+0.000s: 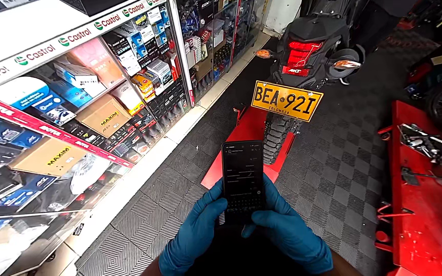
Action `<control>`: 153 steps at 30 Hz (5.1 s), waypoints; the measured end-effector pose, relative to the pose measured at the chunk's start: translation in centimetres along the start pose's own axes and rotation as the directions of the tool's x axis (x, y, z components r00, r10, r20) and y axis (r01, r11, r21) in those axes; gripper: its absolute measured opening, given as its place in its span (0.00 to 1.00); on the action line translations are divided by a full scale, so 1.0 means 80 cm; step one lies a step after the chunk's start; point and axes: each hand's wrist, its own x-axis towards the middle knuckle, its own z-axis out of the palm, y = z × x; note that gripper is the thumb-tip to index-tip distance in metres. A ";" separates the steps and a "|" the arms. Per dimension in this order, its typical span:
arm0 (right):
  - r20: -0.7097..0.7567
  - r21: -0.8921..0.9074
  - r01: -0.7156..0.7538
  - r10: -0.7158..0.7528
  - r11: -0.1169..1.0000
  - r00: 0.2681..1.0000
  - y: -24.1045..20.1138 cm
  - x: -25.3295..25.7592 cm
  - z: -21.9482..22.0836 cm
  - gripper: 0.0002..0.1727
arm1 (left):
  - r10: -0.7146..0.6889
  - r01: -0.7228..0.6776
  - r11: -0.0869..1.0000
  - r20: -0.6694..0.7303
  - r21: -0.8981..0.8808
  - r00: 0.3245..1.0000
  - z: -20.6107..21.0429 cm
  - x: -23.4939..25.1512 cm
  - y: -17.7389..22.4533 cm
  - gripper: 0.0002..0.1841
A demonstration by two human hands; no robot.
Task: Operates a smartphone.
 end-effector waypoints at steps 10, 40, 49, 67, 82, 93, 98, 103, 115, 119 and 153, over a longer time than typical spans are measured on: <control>-0.065 -0.044 0.024 -0.027 0.999 0.998 0.001 0.003 0.011 0.41 | -0.067 0.062 0.995 -0.070 -0.071 0.995 0.016 0.002 0.009 0.27; -0.086 -0.069 0.024 -0.030 0.997 0.996 0.003 -0.001 0.003 0.35 | -0.091 0.090 0.993 -0.012 -0.075 0.996 0.012 -0.001 0.010 0.31; -0.084 -0.120 0.056 -0.067 0.991 0.994 0.003 0.000 0.012 0.40 | -0.057 0.055 0.996 -0.034 -0.070 0.998 0.016 -0.001 0.008 0.32; -0.091 -0.080 0.049 -0.056 0.996 0.994 0.004 -0.001 0.010 0.37 | -0.054 0.051 0.997 -0.045 -0.059 0.998 0.017 0.000 0.008 0.32; -0.073 -0.093 0.032 -0.038 0.995 0.997 0.002 0.001 0.006 0.39 | -0.094 0.089 0.992 -0.051 -0.085 0.994 0.015 0.000 0.010 0.31; -0.108 -0.113 0.021 -0.033 0.993 0.994 0.002 0.006 0.009 0.34 | -0.069 0.065 0.993 -0.040 -0.102 0.997 0.013 0.002 0.010 0.29; -0.187 -0.092 0.014 -0.031 0.996 0.982 0.003 0.013 0.016 0.30 | -0.046 0.045 0.998 -0.024 -0.054 0.999 0.012 0.002 0.008 0.31; -0.250 -0.076 0.018 -0.037 0.997 0.968 0.005 0.018 0.014 0.25 | -0.045 0.045 0.999 -0.012 -0.011 0.999 0.010 0.002 0.005 0.31; -0.129 -0.122 0.004 -0.019 0.993 0.991 0.000 0.014 0.008 0.33 | -0.070 0.066 0.996 -0.063 -0.059 0.996 0.004 0.006 0.008 0.25; -0.171 -0.138 -0.006 -0.018 0.990 0.985 0.000 0.017 0.011 0.29 | -0.061 0.058 0.997 -0.057 -0.059 0.996 0.007 0.009 0.009 0.26; -0.101 -0.167 0.026 -0.043 0.986 0.994 0.000 0.008 0.007 0.44 | -0.046 0.047 0.999 -0.045 0.015 0.998 0.013 0.010 0.004 0.28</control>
